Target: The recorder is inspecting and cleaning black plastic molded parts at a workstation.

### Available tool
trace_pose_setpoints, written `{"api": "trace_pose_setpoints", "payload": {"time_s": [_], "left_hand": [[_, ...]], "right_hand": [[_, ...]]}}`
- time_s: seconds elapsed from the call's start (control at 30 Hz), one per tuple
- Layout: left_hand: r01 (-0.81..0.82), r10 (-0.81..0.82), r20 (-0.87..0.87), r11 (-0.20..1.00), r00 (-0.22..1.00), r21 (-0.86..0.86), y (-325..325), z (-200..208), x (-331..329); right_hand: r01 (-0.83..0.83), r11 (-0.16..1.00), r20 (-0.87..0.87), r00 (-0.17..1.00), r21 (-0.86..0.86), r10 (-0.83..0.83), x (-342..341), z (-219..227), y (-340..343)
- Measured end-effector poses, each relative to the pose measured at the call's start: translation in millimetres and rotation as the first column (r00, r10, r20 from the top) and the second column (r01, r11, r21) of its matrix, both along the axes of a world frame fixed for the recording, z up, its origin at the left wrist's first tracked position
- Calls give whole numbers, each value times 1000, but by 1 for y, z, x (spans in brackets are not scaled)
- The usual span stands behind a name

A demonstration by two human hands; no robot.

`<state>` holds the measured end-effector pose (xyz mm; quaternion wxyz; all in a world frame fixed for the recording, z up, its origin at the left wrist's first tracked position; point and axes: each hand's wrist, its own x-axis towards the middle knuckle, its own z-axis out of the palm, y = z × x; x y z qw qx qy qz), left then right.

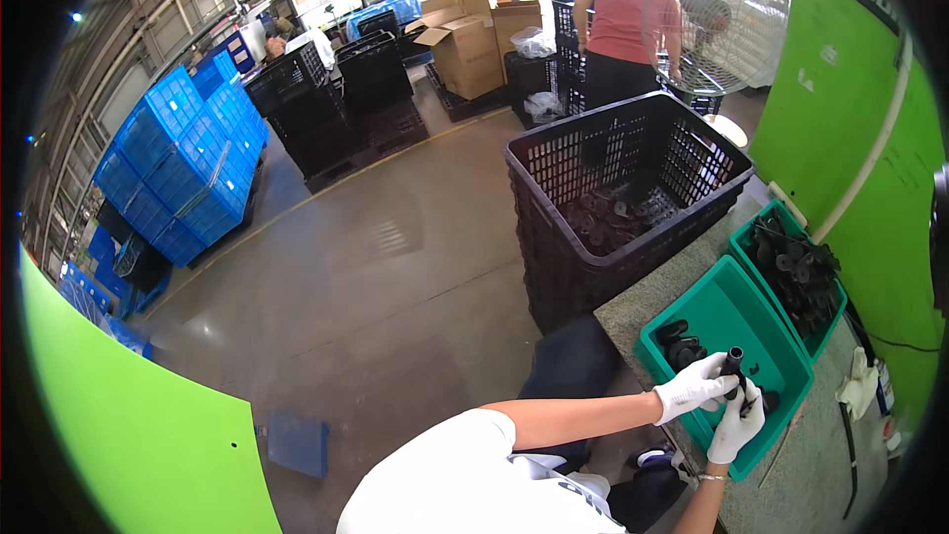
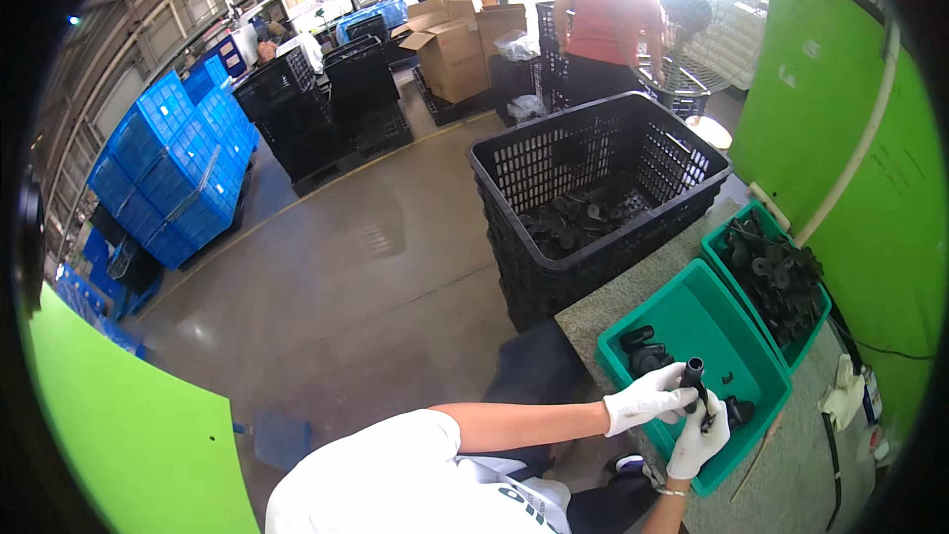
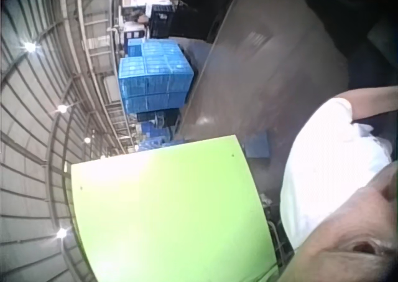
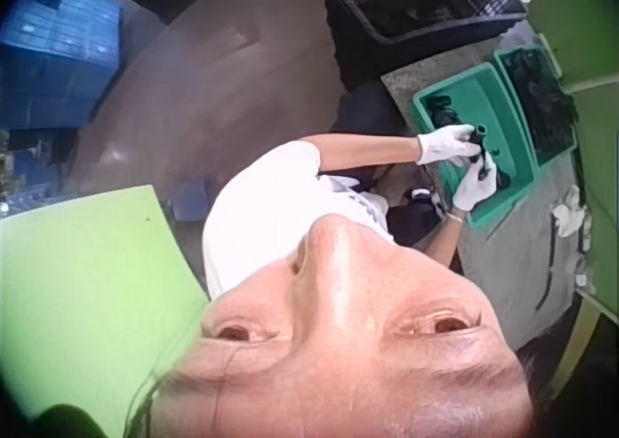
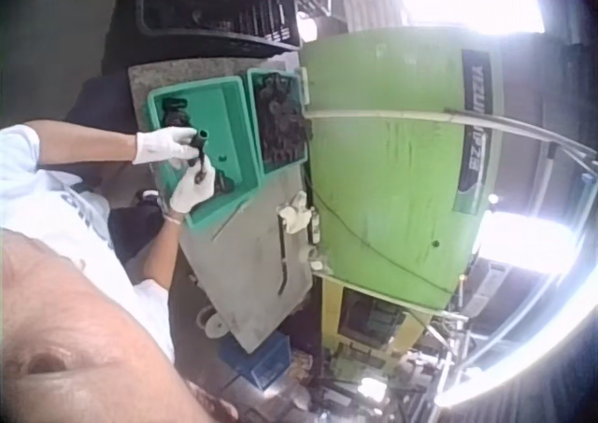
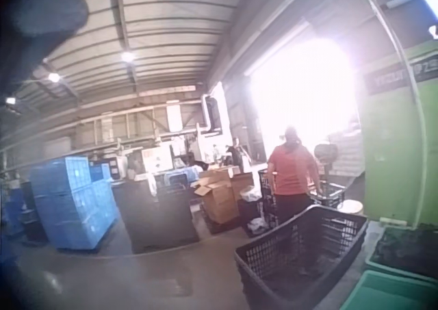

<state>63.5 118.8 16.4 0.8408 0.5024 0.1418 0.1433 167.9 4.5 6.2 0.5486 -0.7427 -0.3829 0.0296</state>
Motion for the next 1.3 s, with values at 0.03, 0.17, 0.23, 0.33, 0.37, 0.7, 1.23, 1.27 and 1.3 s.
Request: {"api": "trace_pose_setpoints", "payload": {"time_s": [0.03,0.17,0.23,0.33,0.37,0.7,1.23,1.27,1.3], "left_hand": [[-3,3,-10,1000,1000,-22,-1,1,2],[-70,70,-19,997,997,-27,-2,16,7],[-86,88,13,993,996,-79,-4,16,9],[-192,190,98,981,977,15,2,1,12],[-311,280,140,901,950,304,3,-7,11],[-218,144,186,848,972,483,1,-14,9],[-88,85,26,983,996,158,9,-7,9],[-87,84,23,981,996,172,9,-7,8],[-88,86,19,975,996,203,9,-6,8]], "right_hand": [[-5,1000,-11,1000,29,6,1,-2,0],[32,989,-43,999,142,-26,4,-15,5],[5,987,-49,999,163,3,4,-12,5],[38,978,-177,984,205,-2,-3,-2,3],[28,983,-188,982,182,7,-7,7,3],[-51,998,-185,981,23,55,-13,31,-1],[47,952,342,938,-303,63,-8,34,-20],[54,952,349,935,-303,58,-8,34,-20],[62,951,356,933,-303,52,-8,33,-20]]}}
